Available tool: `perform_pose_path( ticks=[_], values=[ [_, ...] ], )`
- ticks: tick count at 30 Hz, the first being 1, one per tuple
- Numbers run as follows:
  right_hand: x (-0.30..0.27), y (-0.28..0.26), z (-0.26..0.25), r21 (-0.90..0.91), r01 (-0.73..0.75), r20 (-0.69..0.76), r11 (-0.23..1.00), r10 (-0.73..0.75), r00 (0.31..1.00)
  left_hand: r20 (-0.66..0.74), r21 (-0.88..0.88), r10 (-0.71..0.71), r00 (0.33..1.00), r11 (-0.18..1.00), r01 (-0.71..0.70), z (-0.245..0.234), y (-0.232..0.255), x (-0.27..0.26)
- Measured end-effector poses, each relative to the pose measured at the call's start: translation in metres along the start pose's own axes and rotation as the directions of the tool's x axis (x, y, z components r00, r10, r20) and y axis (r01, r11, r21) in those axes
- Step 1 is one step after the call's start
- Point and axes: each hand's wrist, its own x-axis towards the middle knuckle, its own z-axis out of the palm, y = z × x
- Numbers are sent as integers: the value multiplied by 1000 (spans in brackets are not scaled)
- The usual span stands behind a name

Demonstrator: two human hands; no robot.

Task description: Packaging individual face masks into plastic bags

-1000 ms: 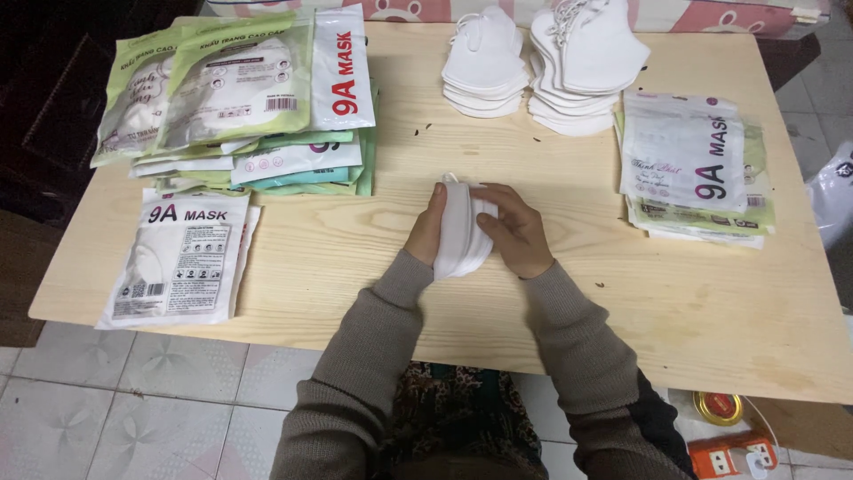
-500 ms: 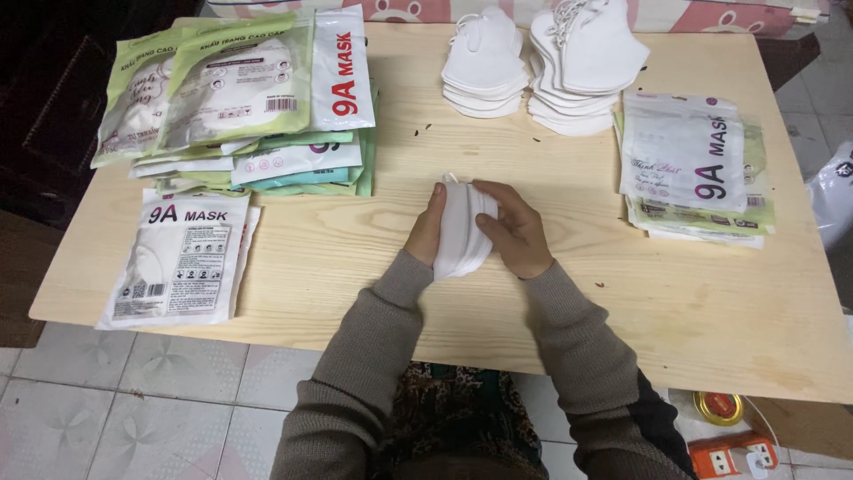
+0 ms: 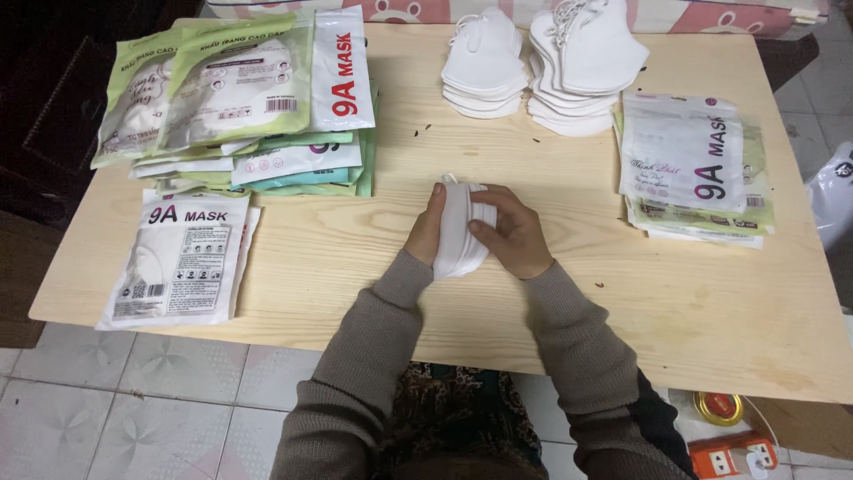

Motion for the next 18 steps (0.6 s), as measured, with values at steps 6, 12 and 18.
perform_pose_path(
  ticks=[6,12,18],
  values=[
    [3,-12,-5,29,-134,-2,991,134,991,-141,264,81,987,964,-41,-5,-4,-1],
    [1,7,-17,-9,-232,-198,973,226,954,-318,341,381,868,900,-271,-5,-23,16],
    [3,16,-36,209,-227,-371,951,292,881,-154,-81,63,986,994,-76,6,14,-7]
  ],
)
